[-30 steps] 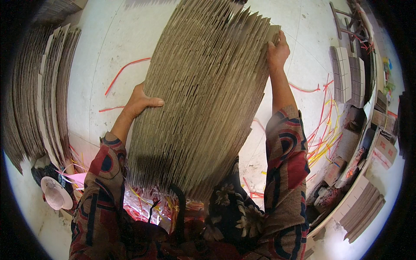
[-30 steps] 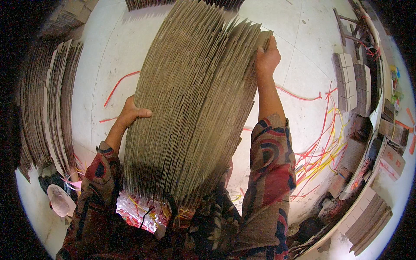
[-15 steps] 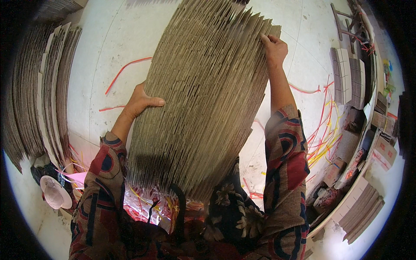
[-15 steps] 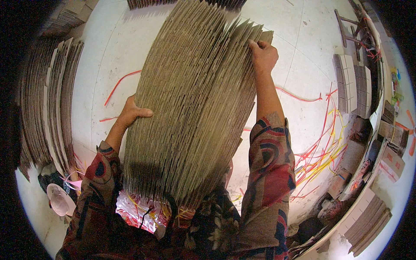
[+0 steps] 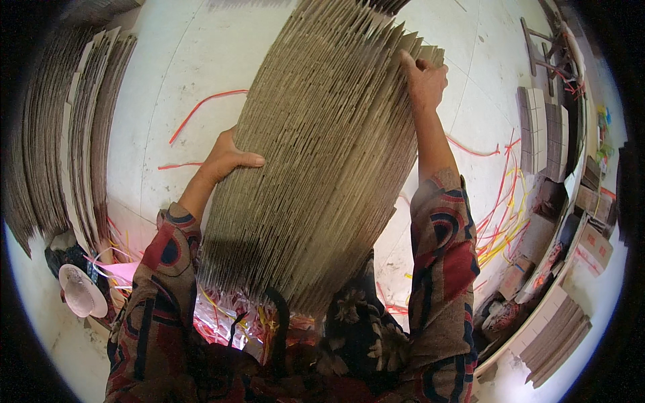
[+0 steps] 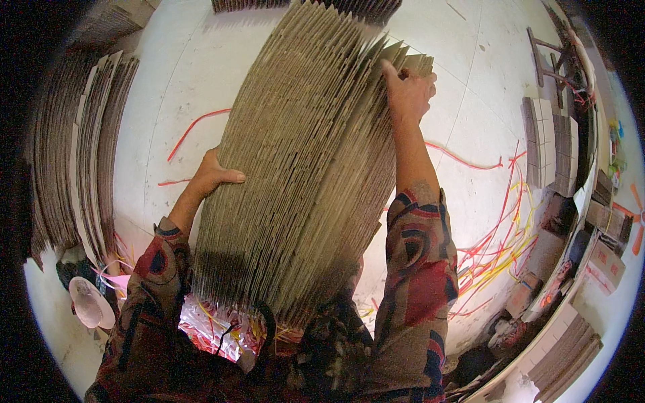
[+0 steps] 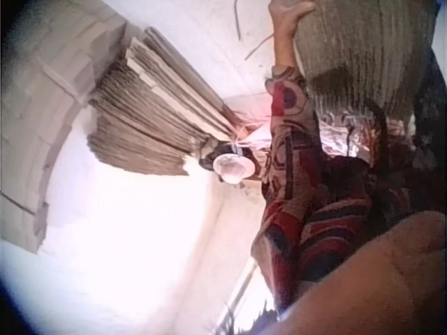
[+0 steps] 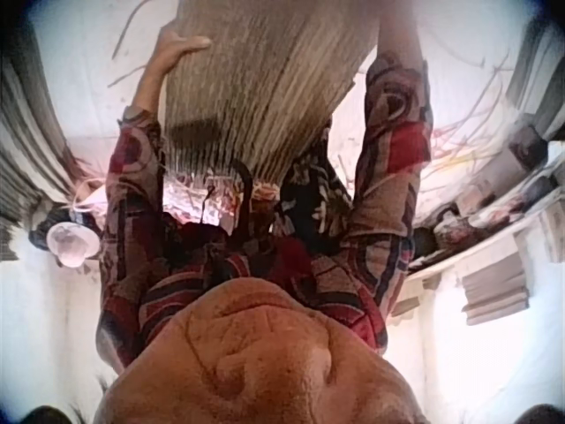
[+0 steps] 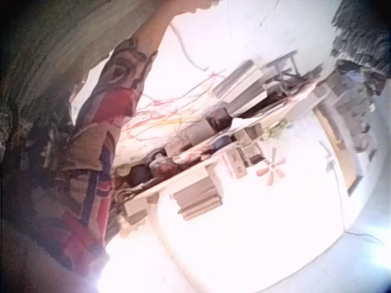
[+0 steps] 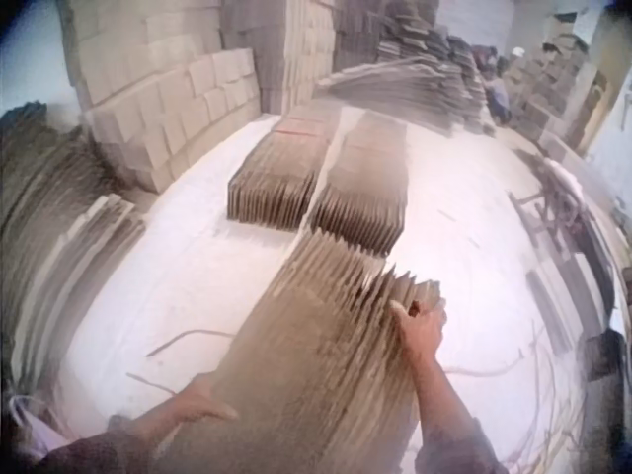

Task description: The person gathers a stack of thin paper sheets, aligns them, and ties them with a red ribbon. They then cut the ribbon with scissors and place the bundle aside.

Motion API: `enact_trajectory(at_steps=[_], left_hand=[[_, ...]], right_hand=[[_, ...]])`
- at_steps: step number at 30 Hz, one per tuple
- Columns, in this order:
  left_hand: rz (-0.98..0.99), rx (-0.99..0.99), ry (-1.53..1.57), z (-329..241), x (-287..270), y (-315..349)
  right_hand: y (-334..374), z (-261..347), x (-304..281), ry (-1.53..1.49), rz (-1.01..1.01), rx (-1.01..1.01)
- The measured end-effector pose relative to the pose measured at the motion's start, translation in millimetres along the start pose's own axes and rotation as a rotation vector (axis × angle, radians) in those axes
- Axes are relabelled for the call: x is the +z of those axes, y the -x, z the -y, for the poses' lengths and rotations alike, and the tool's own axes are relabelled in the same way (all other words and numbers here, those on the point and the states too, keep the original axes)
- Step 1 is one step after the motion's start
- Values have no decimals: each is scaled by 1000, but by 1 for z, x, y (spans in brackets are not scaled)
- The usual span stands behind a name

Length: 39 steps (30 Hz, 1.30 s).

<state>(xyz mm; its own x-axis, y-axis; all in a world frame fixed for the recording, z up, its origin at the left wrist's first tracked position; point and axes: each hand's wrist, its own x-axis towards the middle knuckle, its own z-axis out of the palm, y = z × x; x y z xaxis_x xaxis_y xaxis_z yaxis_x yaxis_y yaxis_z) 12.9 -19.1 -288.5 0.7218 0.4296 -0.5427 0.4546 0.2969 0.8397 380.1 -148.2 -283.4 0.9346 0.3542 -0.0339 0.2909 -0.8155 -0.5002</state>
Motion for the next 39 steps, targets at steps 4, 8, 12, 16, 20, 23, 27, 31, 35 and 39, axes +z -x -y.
enact_trajectory(at_steps=[4,8,12,16,20,23,27,31,35,39], left_hand=[[-1,-20,1,-1,2,-2],[7,24,18,1,2,-3],[-7,12,-7,1,-1,0],[9,44,20,2,0,-2],[9,64,-15,2,1,-3],[-6,69,-10,3,0,-1],[15,42,11,2,0,-3],[25,34,-7,1,-1,-3],[20,10,0,1,0,-2],[5,13,-7,1,-2,-2]], right_hand=[[-4,-12,13,-4,-130,-62],[-14,-25,18,-12,-77,-206],[-6,1,14,170,30,-121],[3,23,6,193,29,-49],[8,27,5,228,33,-76],[9,29,9,269,41,-87],[4,24,14,250,-16,-100],[2,12,17,167,-71,-243],[4,14,20,307,-137,-462],[2,21,23,355,-175,-721]])
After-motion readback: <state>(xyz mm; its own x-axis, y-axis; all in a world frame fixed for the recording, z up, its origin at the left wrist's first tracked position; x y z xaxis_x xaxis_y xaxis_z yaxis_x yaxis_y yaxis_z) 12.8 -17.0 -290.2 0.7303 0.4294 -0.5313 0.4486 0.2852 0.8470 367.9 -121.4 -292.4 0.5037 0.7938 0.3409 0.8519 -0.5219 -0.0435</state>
